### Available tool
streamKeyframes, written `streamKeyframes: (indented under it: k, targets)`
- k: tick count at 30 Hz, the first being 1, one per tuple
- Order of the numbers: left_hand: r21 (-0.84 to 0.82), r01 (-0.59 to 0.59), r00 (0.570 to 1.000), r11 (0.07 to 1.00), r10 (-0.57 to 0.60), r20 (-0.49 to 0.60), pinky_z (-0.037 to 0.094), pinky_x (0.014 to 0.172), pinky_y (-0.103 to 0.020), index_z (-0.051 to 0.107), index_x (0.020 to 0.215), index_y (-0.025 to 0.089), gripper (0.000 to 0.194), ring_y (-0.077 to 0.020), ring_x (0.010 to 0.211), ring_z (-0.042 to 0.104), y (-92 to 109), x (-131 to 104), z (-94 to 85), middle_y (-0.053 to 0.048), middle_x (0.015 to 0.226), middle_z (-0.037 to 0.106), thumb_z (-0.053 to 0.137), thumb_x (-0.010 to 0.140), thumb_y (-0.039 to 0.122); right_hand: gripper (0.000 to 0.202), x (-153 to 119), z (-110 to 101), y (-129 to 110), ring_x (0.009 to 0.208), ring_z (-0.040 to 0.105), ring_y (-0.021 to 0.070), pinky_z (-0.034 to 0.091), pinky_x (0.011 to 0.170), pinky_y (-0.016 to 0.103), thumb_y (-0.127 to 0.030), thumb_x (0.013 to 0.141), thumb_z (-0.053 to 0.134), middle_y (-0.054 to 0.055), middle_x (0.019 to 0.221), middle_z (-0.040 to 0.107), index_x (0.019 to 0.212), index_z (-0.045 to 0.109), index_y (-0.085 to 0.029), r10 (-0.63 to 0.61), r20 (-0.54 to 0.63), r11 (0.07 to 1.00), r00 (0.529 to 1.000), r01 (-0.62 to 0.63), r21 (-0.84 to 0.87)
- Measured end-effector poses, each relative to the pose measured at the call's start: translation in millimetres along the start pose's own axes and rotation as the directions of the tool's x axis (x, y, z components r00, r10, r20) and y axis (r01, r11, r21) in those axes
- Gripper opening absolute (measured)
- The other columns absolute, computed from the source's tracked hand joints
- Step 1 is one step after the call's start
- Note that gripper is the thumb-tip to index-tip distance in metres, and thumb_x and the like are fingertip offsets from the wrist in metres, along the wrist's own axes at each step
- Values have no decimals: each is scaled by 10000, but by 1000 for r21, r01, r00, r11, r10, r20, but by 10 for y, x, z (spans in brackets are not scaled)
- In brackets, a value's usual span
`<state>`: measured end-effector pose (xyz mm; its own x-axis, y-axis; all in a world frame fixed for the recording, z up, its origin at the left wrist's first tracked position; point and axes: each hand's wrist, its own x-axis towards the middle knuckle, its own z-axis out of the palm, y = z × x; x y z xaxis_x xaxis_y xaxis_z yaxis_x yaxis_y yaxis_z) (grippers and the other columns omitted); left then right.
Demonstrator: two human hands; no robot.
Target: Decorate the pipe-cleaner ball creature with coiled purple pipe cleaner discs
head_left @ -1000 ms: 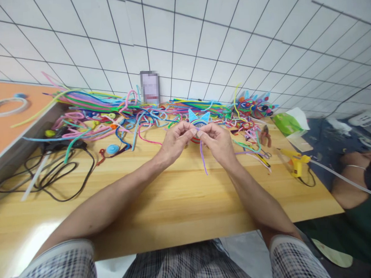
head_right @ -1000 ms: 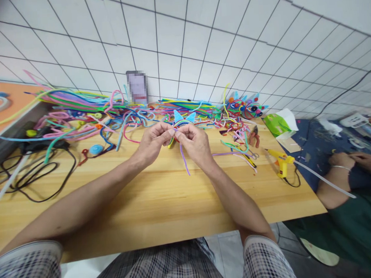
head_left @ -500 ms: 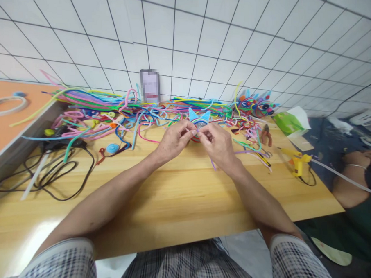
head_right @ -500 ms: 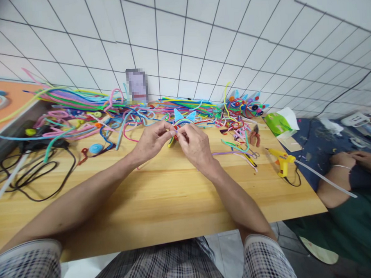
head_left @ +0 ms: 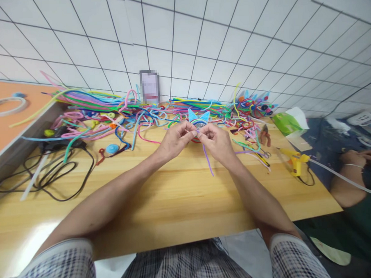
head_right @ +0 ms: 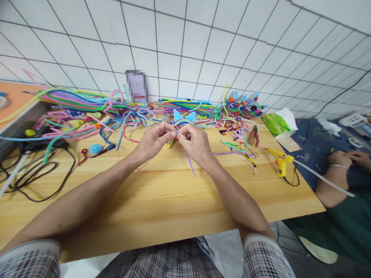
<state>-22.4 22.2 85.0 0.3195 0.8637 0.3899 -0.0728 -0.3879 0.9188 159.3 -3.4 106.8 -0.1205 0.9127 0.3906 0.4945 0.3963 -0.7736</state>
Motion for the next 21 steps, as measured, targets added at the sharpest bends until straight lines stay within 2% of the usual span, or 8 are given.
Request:
streamKeyframes:
  k: [4, 6, 13, 17, 19, 21]
  targets:
    - [146, -59, 993, 988, 43, 106, 444, 651, -268, 675, 839, 184, 205, -143, 686, 574, 62, 27, -94, -12, 779, 676, 713, 913, 371, 146, 7, -64, -12, 606, 536, 138, 386, 580, 280, -305, 877, 676, -26, 648, 618, 757, 630, -236, -53, 45, 994, 998, 57, -96]
    - [146, -59, 994, 988, 45, 98, 428, 633, -266, 666, 837, 186, 201, -141, 672, 558, 67, 24, -100, -10, 774, 666, 706, 921, 364, 137, -1, -57, -19, 617, 550, 141, 398, 587, 280, -291, 881, 682, -19, 667, 637, 764, 638, -235, -65, 26, 991, 998, 67, -115]
    - [-56, 12, 997, 998, -17, -73, 380, 576, -261, 651, 831, 190, 285, -120, 604, 467, -7, -28, 27, 21, 692, 570, 768, 877, 446, 200, -41, 75, -29, 626, 595, 153, 456, 610, 295, -405, 922, 696, 12, 750, 698, 826, 675, -230, 3, -64, 999, 998, -1, 32]
    - [-189, 70, 983, 979, -100, -154, 336, 523, -254, 637, 843, 205, 319, -109, 550, 421, -94, -64, 130, 45, 637, 518, 789, 865, 485, 221, -40, 151, -1, 613, 596, 148, 453, 608, 292, -438, 898, 691, 5, 737, 700, 833, 668, -228, 59, -94, 991, 994, -47, 124]
    - [-236, 104, 980, 966, -140, -139, 339, 519, -252, 631, 855, 207, 340, -106, 539, 423, -124, -56, 137, 50, 636, 520, 793, 859, 506, 236, -21, 138, 20, 582, 571, 141, 430, 576, 286, -451, 876, 695, -6, 700, 673, 817, 655, -227, 78, -73, 987, 994, -66, 149]
    - [-205, 108, 989, 973, -125, -74, 369, 541, -255, 637, 859, 201, 359, -111, 561, 465, -123, -27, 96, 38, 665, 561, 803, 850, 519, 229, 1, 85, 29, 569, 550, 137, 417, 563, 281, -440, 860, 700, -14, 677, 653, 799, 643, -227, 80, -30, 988, 996, -75, 132]
